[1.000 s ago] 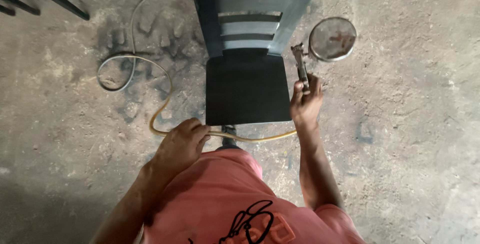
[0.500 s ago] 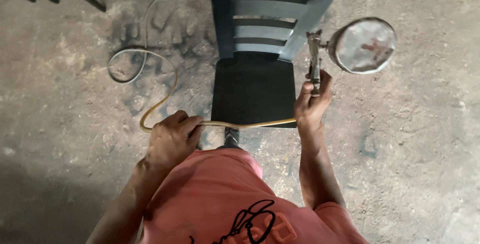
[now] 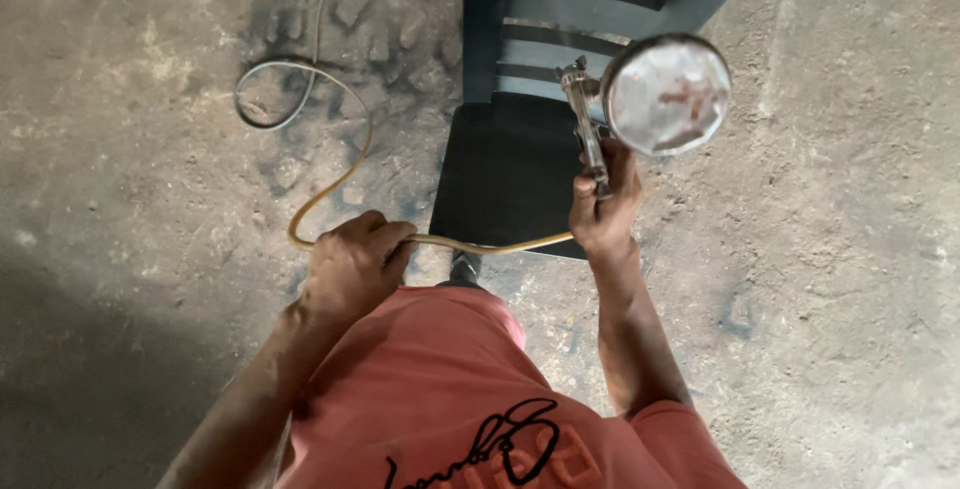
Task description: The person uses a spray gun to apply paint or finish to a wooden chair, moving the gun in sweeping motions across the seat, backrest, and legs.
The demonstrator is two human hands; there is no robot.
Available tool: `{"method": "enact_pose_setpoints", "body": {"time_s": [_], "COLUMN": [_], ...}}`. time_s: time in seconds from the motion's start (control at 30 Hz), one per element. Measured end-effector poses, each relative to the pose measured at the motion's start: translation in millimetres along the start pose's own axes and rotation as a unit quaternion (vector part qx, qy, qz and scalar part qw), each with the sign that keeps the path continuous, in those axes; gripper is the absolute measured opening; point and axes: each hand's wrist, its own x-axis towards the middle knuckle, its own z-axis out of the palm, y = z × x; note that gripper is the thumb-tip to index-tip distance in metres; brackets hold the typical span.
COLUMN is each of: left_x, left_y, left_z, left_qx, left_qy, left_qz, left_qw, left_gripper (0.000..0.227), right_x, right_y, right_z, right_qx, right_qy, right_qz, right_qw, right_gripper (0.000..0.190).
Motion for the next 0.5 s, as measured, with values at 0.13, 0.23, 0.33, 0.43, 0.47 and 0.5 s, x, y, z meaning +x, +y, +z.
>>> {"method": "enact_pose_setpoints", "body": {"time_s": [0.13, 0.23, 0.33, 0.43, 0.47, 0.5], "left_x": [1, -1, -3, -5, -4, -4], "left_y": [1, 0, -4, -7, -8, -11], "left_z": [5, 11, 15, 13, 10, 4], "left_qx": [-0.010, -0.009, -0.007, 0.012, 0.012, 0.008], "left_qy": [-0.020, 0.015, 0.009, 0.012, 0.009, 0.009], "left_qz": [-0.009, 0.023, 0.023, 0.006, 0.007, 0.004], "left_qw": [1.000, 1.000, 1.000, 1.000, 1.000, 1.000], "left_gripper": [0.012, 0.011, 0.012, 0.009, 0.009, 0.010], "right_x": [-6, -22, -37, -42, -36, -27], "right_y": [9, 23, 32, 21, 18, 17], "right_z": [5, 11, 23, 12, 6, 0], "right_qx": [0.055, 0.014, 0.021, 0.078, 0.077, 0.167], "right_qy": [-0.046, -0.061, -0.057, -0.071, -0.070, -0.041], "right_qz": [0.065, 0.066, 0.115, 0.238, 0.241, 0.254], "right_qw": [0.995, 0.996, 0.992, 0.966, 0.965, 0.952], "right_gripper": [0.066, 0.063, 0.057, 0.060, 0.060, 0.059]}}
